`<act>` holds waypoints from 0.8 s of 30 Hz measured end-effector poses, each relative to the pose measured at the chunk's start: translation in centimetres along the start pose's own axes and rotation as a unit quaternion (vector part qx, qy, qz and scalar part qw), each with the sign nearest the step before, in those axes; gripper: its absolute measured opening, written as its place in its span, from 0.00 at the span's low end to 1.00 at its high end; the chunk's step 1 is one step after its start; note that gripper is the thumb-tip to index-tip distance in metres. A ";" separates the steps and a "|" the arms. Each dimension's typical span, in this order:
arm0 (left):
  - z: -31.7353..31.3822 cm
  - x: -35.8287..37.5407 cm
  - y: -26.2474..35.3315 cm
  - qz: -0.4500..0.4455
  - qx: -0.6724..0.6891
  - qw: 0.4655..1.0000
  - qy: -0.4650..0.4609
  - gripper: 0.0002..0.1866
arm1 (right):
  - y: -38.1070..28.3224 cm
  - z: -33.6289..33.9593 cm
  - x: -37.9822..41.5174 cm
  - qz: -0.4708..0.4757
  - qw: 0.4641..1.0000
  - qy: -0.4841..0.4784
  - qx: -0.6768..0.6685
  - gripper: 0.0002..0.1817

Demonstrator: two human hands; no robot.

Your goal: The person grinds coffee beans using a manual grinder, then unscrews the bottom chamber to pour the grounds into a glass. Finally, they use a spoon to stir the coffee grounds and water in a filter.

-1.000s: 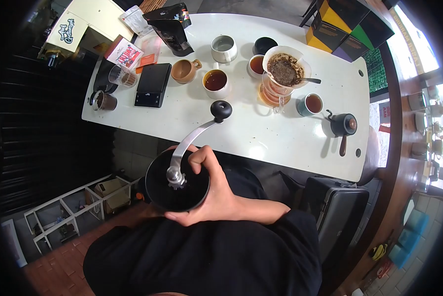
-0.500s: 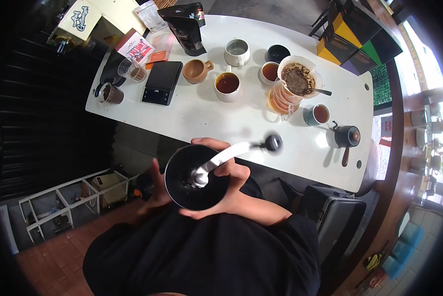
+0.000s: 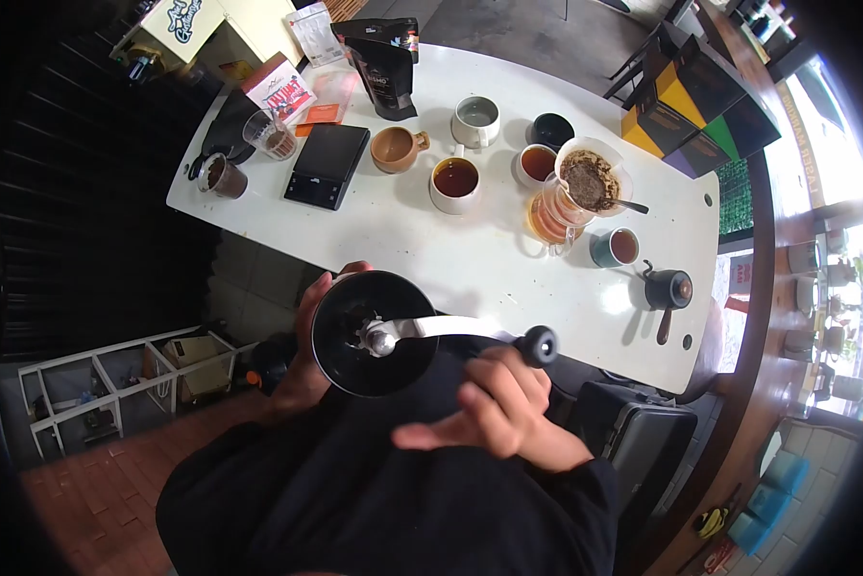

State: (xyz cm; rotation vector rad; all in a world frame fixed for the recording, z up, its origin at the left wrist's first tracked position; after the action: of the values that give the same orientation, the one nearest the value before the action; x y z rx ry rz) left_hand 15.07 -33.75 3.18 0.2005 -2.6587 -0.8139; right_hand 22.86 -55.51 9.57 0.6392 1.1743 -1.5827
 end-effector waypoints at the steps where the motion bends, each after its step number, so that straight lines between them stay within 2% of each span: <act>1: 0.1 0.0 0.0 -0.001 0.001 1.000 0.001 0.26 | -0.2 0.3 -1.3 0.071 0.995 0.050 0.050 0.42; 2: 0.2 0.0 -0.2 0.016 0.003 1.000 -0.002 0.26 | -0.3 0.4 -2.0 0.145 0.982 0.066 0.101 0.38; 3: 0.2 0.1 -0.3 0.035 0.004 0.999 -0.007 0.26 | -1.0 0.7 -2.6 0.152 0.982 0.041 0.101 0.27; 5: -0.6 0.1 -0.4 0.047 0.003 0.999 -0.019 0.25 | -2.0 0.8 -3.7 0.213 0.967 0.003 0.138 0.15; 7: -1.3 0.0 -0.5 0.050 0.007 0.998 -0.033 0.25 | -2.6 0.8 -5.6 0.242 0.942 -0.100 0.208 0.17; 8: -1.4 0.2 -0.6 0.053 0.001 0.998 -0.040 0.25 | -2.6 0.4 -6.0 0.243 0.934 -0.132 0.224 0.12; 9: -1.5 0.4 -0.6 0.055 -0.005 0.997 -0.047 0.24 | -2.4 -0.1 -6.8 0.241 0.931 -0.155 0.226 0.16; 11: -1.9 0.7 -0.3 0.046 -0.031 0.997 -0.046 0.24 | -1.9 -0.6 -7.4 0.197 0.946 -0.214 0.141 0.21; 13: -1.8 1.0 -0.2 0.054 -0.024 0.995 -0.078 0.25 | -1.4 -0.7 -7.7 0.209 0.947 -0.213 0.120 0.21; 16: -1.9 1.3 0.1 0.057 -0.023 0.995 -0.077 0.27 | -0.7 -1.0 -8.5 0.207 0.953 -0.214 0.064 0.19; 19: -2.1 1.4 0.6 0.031 -0.040 0.994 -0.101 0.31 | 0.1 -0.6 -9.6 0.165 0.963 -0.211 0.015 0.16; 20: -2.1 1.3 0.5 0.032 -0.035 0.991 -0.126 0.32 | 0.4 -0.8 -9.5 0.154 0.972 -0.177 0.010 0.14; 21: -2.1 1.3 0.5 0.032 -0.031 0.988 -0.150 0.32 | 0.4 -0.8 -9.6 0.157 0.971 -0.178 0.007 0.14; 24: -2.7 1.5 0.0 0.039 -0.029 0.988 -0.146 0.34 | -0.1 -0.1 -10.0 0.185 0.969 -0.166 -0.002 0.14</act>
State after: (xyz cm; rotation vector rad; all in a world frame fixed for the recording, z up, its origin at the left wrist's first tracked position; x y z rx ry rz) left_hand 14.64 -35.50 5.68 -0.0419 -2.8863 -0.9576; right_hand 26.16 -51.28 18.03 0.5290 0.7588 -1.3050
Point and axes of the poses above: each hand's wrist, its own x-axis away from the middle knuckle, its own z-axis out of the back of the hand, y = z × x, the point moved 2 cm from there along -x, towards the middle knuckle, and after that the axes turned 1 degree about -y, right-handed, at the moved point
